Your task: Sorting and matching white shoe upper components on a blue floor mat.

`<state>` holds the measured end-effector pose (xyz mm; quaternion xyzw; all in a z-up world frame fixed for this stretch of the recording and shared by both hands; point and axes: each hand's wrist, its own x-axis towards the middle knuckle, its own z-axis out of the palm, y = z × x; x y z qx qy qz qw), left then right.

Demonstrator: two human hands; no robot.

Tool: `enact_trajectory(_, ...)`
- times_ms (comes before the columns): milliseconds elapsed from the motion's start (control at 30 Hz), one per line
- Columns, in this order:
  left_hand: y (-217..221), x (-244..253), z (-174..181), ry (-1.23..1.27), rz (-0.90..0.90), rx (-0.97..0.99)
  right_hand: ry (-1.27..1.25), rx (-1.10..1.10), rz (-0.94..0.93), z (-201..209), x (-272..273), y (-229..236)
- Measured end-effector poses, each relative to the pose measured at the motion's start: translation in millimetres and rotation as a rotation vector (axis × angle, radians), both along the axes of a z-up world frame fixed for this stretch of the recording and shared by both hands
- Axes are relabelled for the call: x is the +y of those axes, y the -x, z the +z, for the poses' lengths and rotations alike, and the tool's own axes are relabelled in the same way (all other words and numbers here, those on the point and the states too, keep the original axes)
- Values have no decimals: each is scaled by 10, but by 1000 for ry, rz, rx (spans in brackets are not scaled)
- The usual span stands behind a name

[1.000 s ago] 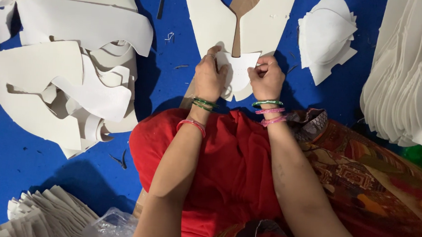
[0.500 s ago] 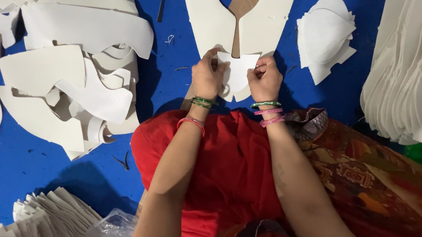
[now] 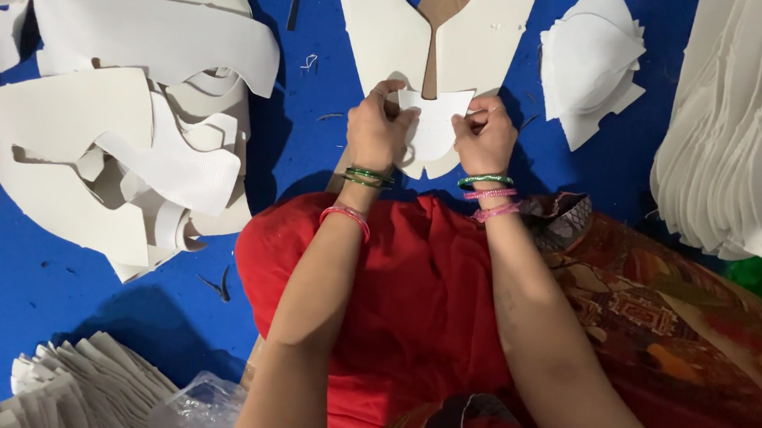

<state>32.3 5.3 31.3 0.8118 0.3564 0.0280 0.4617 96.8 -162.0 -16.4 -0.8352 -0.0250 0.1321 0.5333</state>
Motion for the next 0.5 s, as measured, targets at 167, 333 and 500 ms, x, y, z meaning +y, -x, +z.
enact_trajectory(167,-2,-17,-13,-11,-21,22,14,-6,15,20,-3,-2)
enact_trajectory(333,10,-65,-127,-57,-31,-71,-32,0,2,0,6,5)
enact_trajectory(500,107,-128,-176,-446,-165,-20,175,-154,28,165,19,123)
